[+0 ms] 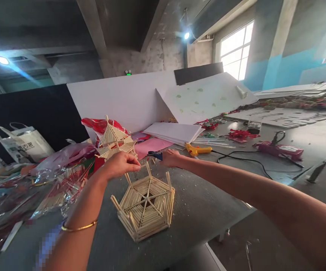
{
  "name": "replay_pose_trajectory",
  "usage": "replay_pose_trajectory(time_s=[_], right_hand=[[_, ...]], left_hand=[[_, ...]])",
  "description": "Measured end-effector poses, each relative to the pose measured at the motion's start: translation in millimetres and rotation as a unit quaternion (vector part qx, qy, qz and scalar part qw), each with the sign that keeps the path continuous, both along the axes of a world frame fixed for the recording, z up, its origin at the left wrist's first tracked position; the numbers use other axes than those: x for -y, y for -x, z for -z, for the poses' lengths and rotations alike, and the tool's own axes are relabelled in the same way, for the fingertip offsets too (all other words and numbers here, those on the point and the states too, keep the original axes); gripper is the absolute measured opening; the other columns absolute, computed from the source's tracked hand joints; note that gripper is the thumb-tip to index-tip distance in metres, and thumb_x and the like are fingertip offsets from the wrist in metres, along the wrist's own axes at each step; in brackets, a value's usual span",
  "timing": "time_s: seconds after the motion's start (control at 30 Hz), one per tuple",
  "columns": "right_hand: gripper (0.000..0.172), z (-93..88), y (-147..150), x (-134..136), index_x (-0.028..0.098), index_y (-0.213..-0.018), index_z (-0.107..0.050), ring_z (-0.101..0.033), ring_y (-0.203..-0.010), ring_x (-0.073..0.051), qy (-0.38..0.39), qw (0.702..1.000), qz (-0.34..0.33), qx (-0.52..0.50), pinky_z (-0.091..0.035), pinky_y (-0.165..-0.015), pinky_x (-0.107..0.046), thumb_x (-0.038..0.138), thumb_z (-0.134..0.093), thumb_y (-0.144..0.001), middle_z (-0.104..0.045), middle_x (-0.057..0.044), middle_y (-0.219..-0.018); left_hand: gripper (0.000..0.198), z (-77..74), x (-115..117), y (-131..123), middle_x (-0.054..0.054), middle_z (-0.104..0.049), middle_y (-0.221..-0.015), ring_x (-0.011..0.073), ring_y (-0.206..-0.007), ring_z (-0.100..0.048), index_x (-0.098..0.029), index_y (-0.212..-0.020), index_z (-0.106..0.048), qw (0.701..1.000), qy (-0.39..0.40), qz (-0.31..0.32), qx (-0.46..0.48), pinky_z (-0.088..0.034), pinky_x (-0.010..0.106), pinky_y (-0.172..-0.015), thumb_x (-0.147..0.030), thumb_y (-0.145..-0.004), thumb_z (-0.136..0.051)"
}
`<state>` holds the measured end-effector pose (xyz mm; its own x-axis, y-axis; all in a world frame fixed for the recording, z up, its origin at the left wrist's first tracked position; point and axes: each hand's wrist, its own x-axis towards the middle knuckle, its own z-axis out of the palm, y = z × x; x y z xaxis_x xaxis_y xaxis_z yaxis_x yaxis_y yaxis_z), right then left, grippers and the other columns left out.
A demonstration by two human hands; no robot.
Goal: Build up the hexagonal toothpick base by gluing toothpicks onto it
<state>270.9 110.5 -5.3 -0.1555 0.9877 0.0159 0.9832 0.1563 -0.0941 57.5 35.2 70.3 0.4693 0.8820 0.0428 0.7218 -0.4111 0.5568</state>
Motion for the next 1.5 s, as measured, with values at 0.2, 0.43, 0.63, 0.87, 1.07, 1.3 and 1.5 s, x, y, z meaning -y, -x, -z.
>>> replay_pose_trajectory(time_s=[0.2,0.43,0.63,0.87,1.07,1.3,1.5], right_hand=[[0.063,20.4,13.8,-11.1,0.013,-0.111,-0.059,-0.05,-0.107,-0.036,-0.019,1.0,0.003,0.019,-0.04,-0.082,-0.045,0.06,-0.05,-0.07,-0.054,-0.021,-0.117],[0.047,0.2,10.2,-7.2,0.011,-0.093,-0.065,-0.054,-0.097,-0.033,-0.057,0.996,-0.07,0.012,-0.04,-0.079,-0.041,0.052,-0.054,-0.074,-0.061,-0.02,-0.1],[0.022,-47.9,22.9,41.4,0.017,-0.098,-0.061,-0.05,-0.093,-0.016,-0.215,0.924,-0.313,-0.038,-0.035,-0.077,-0.026,0.026,-0.046,-0.084,-0.059,-0.007,-0.098],[0.02,-46.3,45.5,73.8,0.011,-0.079,-0.064,-0.048,-0.075,-0.016,-0.245,0.886,-0.384,0.084,-0.031,-0.063,-0.029,0.017,-0.045,-0.08,-0.059,-0.01,-0.081],[0.018,-46.9,29.4,62.0,0.016,-0.081,-0.065,-0.049,-0.069,-0.014,-0.192,0.935,-0.297,0.004,-0.027,-0.057,-0.026,0.022,-0.048,-0.077,-0.06,-0.006,-0.078],[0.015,-35.4,6.5,25.5,0.014,-0.077,-0.064,-0.042,-0.052,-0.007,0.001,0.968,-0.21,-0.136,-0.027,-0.052,-0.022,0.025,-0.055,-0.07,-0.057,0.001,-0.062],[0.012,-19.6,8.6,12.8,0.013,-0.076,-0.061,-0.04,-0.049,-0.006,0.082,0.955,-0.219,-0.181,-0.028,-0.047,-0.02,0.017,-0.055,-0.066,-0.052,0.003,-0.059]], left_hand=[[0.02,8.9,-7.8,-7.7,-0.001,-0.06,-0.06,0.0118,-0.058,-0.047,-0.016,-0.07,-0.069,0.998,0.009,-0.001,-0.064,-0.033,0.024,-0.055,-0.032,-0.061,-0.061],[0.027,16.5,-15.1,0.7,0.001,-0.059,-0.065,0.011,-0.059,-0.045,-0.014,-0.078,-0.069,0.996,0.002,-0.004,-0.091,-0.032,0.024,-0.055,-0.034,-0.065,-0.057],[0.027,16.0,-18.9,-0.5,0.0,-0.059,-0.064,0.0117,-0.061,-0.046,-0.015,-0.076,-0.068,0.994,-0.022,-0.003,-0.103,-0.032,0.024,-0.056,-0.035,-0.064,-0.056],[0.023,18.4,-14.2,1.7,-0.001,-0.055,-0.058,0.0112,-0.059,-0.045,-0.015,-0.066,-0.065,0.991,-0.037,0.019,-0.129,-0.032,0.024,-0.054,-0.034,-0.067,-0.052],[0.025,14.2,-3.5,-5.6,0.003,-0.067,-0.072,0.0129,-0.065,-0.055,-0.016,-0.081,-0.068,0.983,-0.054,0.029,-0.176,-0.037,0.024,-0.058,-0.029,-0.069,-0.051],[0.022,18.6,-5.4,-36.2,0.007,-0.07,-0.073,0.0147,-0.063,-0.058,-0.016,-0.077,-0.071,0.947,-0.09,0.119,-0.286,-0.038,0.025,-0.059,-0.016,-0.064,-0.053],[0.025,28.7,-13.3,-45.8,0.012,-0.071,-0.078,0.0203,-0.07,-0.061,-0.017,-0.077,-0.071,0.911,-0.158,0.139,-0.354,-0.04,0.028,-0.06,-0.013,-0.067,-0.049]])
